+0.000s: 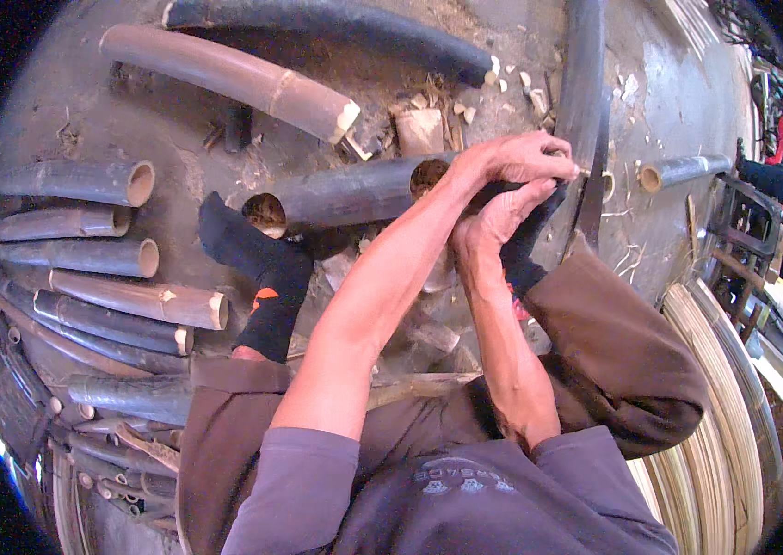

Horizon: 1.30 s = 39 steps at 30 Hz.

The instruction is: The person sits on the floor and repeatedly sharpens the ends of bamboo poles using a curved blade. They hold each pole, scrape the blade along the cut end to smooth it, then place the pole aside. The person handles multiple bamboo poles one at a time, occasionally inspecting the cut ends.

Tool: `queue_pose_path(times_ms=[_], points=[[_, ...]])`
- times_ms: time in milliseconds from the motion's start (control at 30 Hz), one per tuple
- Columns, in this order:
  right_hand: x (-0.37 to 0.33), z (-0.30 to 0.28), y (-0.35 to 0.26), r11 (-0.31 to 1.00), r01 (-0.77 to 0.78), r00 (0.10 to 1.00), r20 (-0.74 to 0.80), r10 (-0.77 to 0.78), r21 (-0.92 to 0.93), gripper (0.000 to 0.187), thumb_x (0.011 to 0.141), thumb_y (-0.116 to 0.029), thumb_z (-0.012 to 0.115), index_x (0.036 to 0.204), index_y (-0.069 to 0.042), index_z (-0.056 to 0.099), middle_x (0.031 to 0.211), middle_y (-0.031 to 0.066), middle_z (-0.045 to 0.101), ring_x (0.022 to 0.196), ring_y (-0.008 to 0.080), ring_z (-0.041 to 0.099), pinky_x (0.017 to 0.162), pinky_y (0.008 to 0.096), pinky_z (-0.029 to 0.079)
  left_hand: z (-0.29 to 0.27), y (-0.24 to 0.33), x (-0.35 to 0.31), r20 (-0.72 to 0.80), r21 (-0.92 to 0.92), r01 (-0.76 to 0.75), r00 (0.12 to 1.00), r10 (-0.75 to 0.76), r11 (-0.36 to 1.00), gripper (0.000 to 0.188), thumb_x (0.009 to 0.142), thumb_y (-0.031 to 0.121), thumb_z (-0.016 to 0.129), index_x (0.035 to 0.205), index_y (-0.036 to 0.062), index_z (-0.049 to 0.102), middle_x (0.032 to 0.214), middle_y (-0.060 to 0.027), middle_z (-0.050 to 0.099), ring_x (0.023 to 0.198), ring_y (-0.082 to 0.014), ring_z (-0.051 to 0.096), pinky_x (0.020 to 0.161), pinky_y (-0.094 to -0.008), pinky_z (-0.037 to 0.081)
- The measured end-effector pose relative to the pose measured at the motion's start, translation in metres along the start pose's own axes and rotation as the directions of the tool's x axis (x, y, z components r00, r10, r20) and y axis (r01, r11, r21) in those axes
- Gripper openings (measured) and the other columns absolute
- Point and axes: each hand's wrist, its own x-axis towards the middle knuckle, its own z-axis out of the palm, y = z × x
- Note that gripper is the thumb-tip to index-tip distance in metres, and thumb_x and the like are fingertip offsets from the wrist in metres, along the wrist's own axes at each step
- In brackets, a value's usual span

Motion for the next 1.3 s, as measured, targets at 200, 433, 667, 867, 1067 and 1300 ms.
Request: queue_pose_path(times_ms=[200,433,667,867,1067,1300], points=[[0.045,0.053,0.008,0.925,-0.38,0.794,0.522,0.312,0.024,0.072,0.095,-0.067,0.028,0.132,-0.009,0.049,0.115,0.0091,0.059,0.108,0.018,0.057,0.086,0.0311,0.049,-0.055,0.028,-0.045,-0.582,-0.177,-0.02,0.809,-0.088,0.984,0.041,0.085,0.033,0.07,0.111,0.003,0.061,0.104,-0.0094,0.064,0.097,-0.0175,0.058,0.089,-0.0317,0.047],[-0.002,0.088,-0.052,0.809,-0.317,0.172,0.809,0.562,-0.495,0.08,0.09,-0.072,0.037,0.134,-0.008,0.05,0.122,0.008,0.059,0.109,0.0174,0.056,0.089,0.0318,0.046,-0.025,0.037,-0.121,-0.993,-0.05,-0.068,-0.1,-0.056,0.996,0.034,0.088,0.027,0.068,0.107,0.0031,0.054,0.102,-0.0103,0.06,0.093,-0.0192,0.056,0.086,-0.0324,0.046],[-0.015,0.077,-0.005,0.944,0.169,-0.245,0.915,0.32,-0.285,0.05,0.099,-0.042,0.05,0.137,-0.009,0.05,0.125,0.0032,0.058,0.112,0.0131,0.05,0.1,0.0314,0.04,0.043,0.001,-0.159,-0.896,0.05,-0.392,-0.424,-0.132,0.919,0.041,0.096,0.028,0.056,0.121,0.0013,0.037,0.115,-0.0184,0.055,0.106,-0.0239,0.054,0.091,-0.0335,0.046],[0.024,0.062,-0.094,0.979,0.181,0.417,0.909,0.009,-0.092,0.058,0.091,-0.037,0.065,0.138,-0.009,0.046,0.129,0.0057,0.054,0.111,0.017,0.055,0.093,0.0312,0.045,0.064,0.068,-0.141,-0.967,-0.165,-0.458,-0.099,-0.235,0.873,0.024,0.096,0.027,0.057,0.095,0.003,0.055,0.087,-0.002,0.058,0.081,-0.0122,0.052,0.075,-0.0264,0.044],[-0.02,-0.057,-0.142,0.994,0.018,0.723,0.689,0.06,-0.105,0.056,0.086,-0.019,0.071,0.131,-0.01,0.04,0.13,0.0115,0.052,0.117,0.0221,0.051,0.099,0.0352,0.042,0.114,0.089,-0.123,-0.578,-0.814,-0.386,0.604,-0.549,0.433,0.054,0.098,0.056,0.038,0.096,0.0074,0.06,0.081,-0.0016,0.063,0.075,-0.0146,0.058,0.071,-0.0301,0.049],[-0.073,-0.149,-0.125,0.926,0.15,0.537,0.815,0.219,-0.348,0.104,0.074,-0.021,0.08,0.153,-0.01,0.013,0.152,0.015,0.028,0.137,0.0261,0.034,0.112,0.0374,0.031,0.125,0.057,-0.143,-0.465,-0.462,0.142,0.801,-0.376,0.875,0.066,0.097,0.046,0.045,0.132,-0.009,0.034,0.133,-0.0259,0.048,0.119,-0.0335,0.051,0.102,-0.0382,0.039]])
